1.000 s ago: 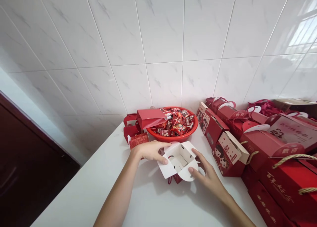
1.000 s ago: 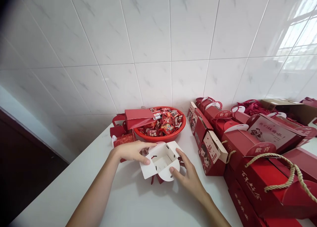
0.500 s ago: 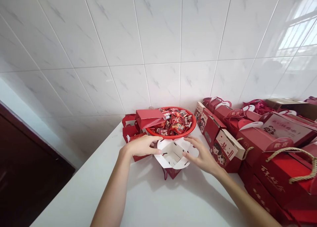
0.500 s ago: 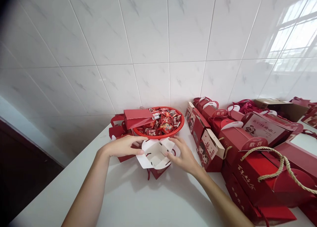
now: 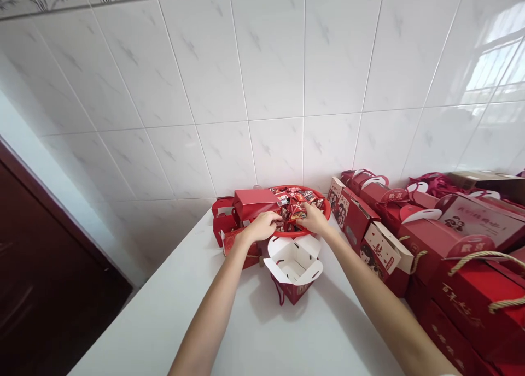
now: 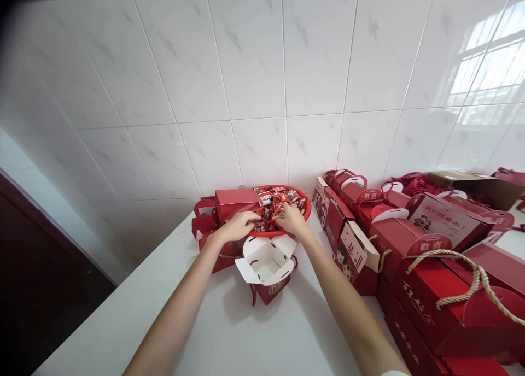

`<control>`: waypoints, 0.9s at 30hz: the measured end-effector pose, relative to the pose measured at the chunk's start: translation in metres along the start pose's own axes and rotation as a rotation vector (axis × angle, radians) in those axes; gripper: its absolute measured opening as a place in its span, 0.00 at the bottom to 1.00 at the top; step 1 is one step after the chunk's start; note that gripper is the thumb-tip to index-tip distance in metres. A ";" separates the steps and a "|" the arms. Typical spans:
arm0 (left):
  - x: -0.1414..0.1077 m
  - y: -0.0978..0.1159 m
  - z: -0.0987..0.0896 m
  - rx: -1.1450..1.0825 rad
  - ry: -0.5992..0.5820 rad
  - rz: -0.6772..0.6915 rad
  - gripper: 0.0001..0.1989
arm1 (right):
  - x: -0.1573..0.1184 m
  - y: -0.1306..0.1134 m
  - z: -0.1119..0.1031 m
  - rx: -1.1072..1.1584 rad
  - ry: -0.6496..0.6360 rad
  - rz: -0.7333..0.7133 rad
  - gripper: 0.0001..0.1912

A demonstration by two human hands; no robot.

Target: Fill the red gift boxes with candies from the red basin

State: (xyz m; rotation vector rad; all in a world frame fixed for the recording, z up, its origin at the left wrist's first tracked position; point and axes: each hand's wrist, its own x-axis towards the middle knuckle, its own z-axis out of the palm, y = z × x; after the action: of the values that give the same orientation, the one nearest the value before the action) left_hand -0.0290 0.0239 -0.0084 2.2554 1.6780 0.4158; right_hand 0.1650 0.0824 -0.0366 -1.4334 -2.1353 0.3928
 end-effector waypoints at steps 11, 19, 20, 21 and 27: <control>0.062 -0.027 0.023 -0.051 -0.160 -0.110 0.24 | -0.003 0.001 0.009 -0.092 0.044 0.140 0.25; 0.053 -0.034 0.034 -0.402 0.150 0.034 0.19 | -0.002 0.011 0.023 0.172 0.374 0.125 0.17; 0.052 -0.034 0.034 -0.429 0.184 0.047 0.19 | -0.001 0.012 0.023 0.226 0.381 0.106 0.15; 0.052 -0.033 0.035 -0.463 0.216 0.061 0.19 | 0.000 0.013 0.023 0.280 0.378 0.083 0.12; 0.054 -0.022 0.040 -0.816 0.286 0.178 0.18 | 0.005 0.013 0.020 0.871 0.241 -0.050 0.09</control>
State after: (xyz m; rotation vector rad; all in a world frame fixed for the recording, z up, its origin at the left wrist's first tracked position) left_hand -0.0170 0.0786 -0.0505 1.7620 1.0966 1.2503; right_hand 0.1618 0.0929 -0.0577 -0.8558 -1.4905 0.9328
